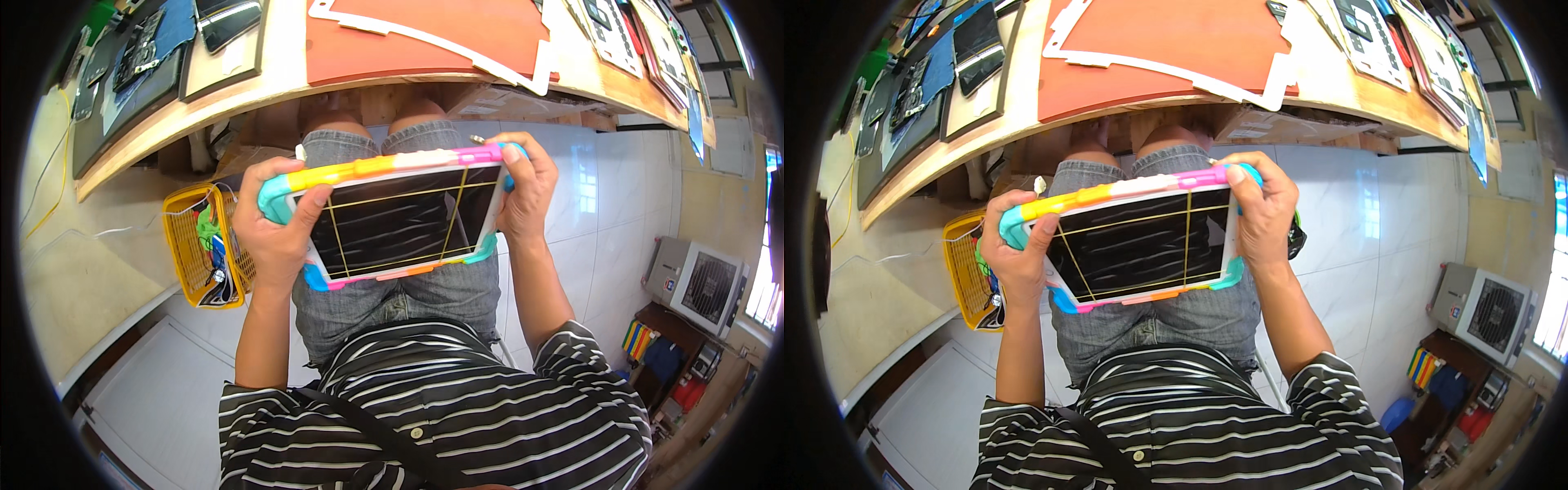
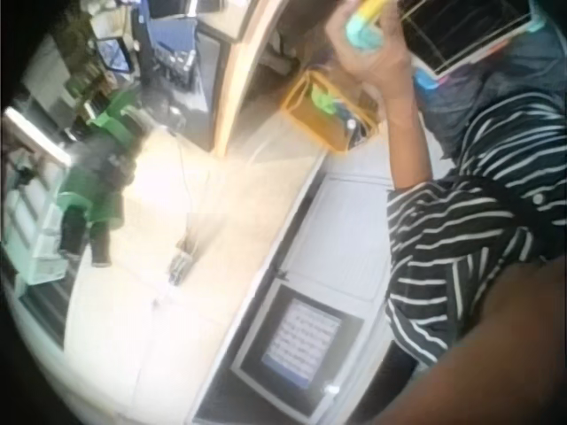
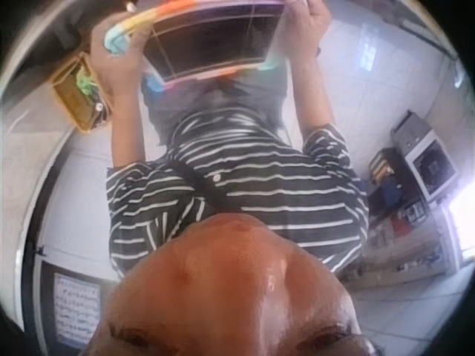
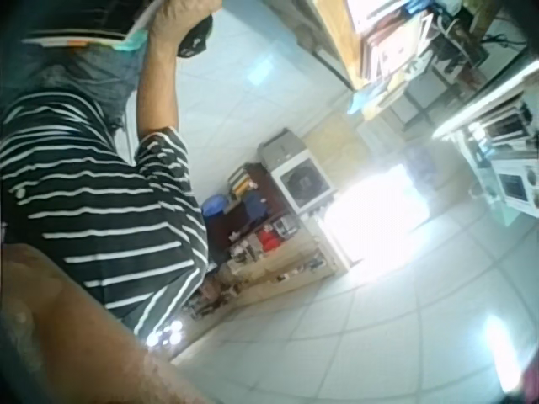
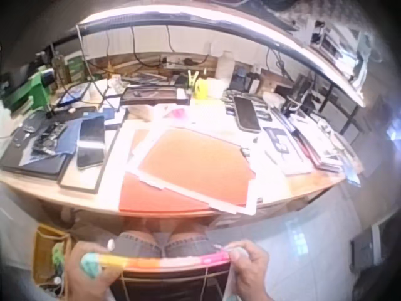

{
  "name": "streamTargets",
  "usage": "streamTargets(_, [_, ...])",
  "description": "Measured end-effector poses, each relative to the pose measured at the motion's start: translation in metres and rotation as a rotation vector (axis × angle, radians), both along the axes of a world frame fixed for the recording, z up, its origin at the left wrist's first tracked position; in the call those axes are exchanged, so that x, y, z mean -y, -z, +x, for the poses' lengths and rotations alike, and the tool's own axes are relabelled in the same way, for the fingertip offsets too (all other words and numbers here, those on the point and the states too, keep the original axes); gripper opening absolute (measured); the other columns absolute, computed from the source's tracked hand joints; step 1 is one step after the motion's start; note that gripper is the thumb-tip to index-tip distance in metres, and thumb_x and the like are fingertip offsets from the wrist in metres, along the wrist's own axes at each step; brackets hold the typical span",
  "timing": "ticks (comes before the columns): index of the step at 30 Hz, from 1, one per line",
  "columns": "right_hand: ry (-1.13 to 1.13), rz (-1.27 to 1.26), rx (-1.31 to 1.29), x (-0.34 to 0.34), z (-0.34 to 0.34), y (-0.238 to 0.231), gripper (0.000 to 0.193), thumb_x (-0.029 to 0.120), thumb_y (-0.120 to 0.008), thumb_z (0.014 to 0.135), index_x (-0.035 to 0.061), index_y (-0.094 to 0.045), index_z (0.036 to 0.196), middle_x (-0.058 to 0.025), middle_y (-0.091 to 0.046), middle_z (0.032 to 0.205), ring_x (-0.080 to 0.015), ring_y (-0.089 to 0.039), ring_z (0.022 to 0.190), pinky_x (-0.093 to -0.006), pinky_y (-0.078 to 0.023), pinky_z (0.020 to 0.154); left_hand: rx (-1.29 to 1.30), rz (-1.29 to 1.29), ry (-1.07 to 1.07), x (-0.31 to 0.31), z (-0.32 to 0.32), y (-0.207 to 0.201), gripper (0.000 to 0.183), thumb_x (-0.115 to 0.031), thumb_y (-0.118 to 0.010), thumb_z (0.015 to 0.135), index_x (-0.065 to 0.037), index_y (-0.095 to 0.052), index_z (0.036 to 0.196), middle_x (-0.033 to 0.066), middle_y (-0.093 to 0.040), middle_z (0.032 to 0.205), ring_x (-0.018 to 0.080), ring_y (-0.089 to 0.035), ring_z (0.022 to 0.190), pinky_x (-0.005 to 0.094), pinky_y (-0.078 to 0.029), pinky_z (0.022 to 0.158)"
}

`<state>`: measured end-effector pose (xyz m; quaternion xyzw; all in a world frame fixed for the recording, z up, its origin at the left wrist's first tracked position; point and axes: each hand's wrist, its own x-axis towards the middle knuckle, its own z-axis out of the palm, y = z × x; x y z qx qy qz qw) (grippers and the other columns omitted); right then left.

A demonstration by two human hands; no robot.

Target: The person navigates a tablet's touchscreen, then assembles a colorful protective case around the tablet. They attach multiple colored plastic pieces to the tablet's edges and corners, then place a white frame over the screen and secure the case components.

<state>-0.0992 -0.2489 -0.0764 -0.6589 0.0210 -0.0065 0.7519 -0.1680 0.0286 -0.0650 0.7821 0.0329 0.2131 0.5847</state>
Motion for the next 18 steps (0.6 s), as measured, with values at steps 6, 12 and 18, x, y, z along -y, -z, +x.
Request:
streamTargets(6, [0.034,0.043,-0.207,-0.002,0.011,0.018,0.026,0.021,-0.066,0.102,-0.0045,-0.072,0.106,-0.0061,-0.072,0.094,-0.0103,-0.064,0.084,-0.0255,-0.051,0.078,0.051,0.652,-0.043,-0.005,0.025,0.011,0.043,-0.025,-0.089,0.078,-0.006,-0.071,0.113,0.0205,-0.062,0.129,0.0372,-0.060,0.120,0.0491,-0.047,0.100])
streamTargets(12, [-0.022,-0.124,-0.116,0.000,0.017,0.028,0.045,0.036,-0.057,0.108,-0.0011,-0.067,0.132,-0.0123,-0.068,0.127,-0.0188,-0.059,0.119,-0.0328,-0.043,0.107,0.009,0.801,0.194,0.039,0.043,0.000,0.075,-0.051,-0.078,0.087,-0.005,-0.057,0.143,0.0220,-0.052,0.150,0.0444,-0.042,0.145,0.0600,-0.027,0.121])
streamTargets(18, [-0.098,0.056,-0.142,0.004,0.012,0.038,0.041,0.039,-0.052,0.110,0.0029,-0.068,0.122,-0.0062,-0.069,0.112,-0.0122,-0.061,0.103,-0.0272,-0.048,0.094,0.022,0.766,0.286,0.066,0.047,0.034,0.083,-0.053,-0.084,0.076,0.001,-0.060,0.135,0.0184,-0.063,0.136,0.0367,-0.054,0.137,0.0594,-0.032,0.119])
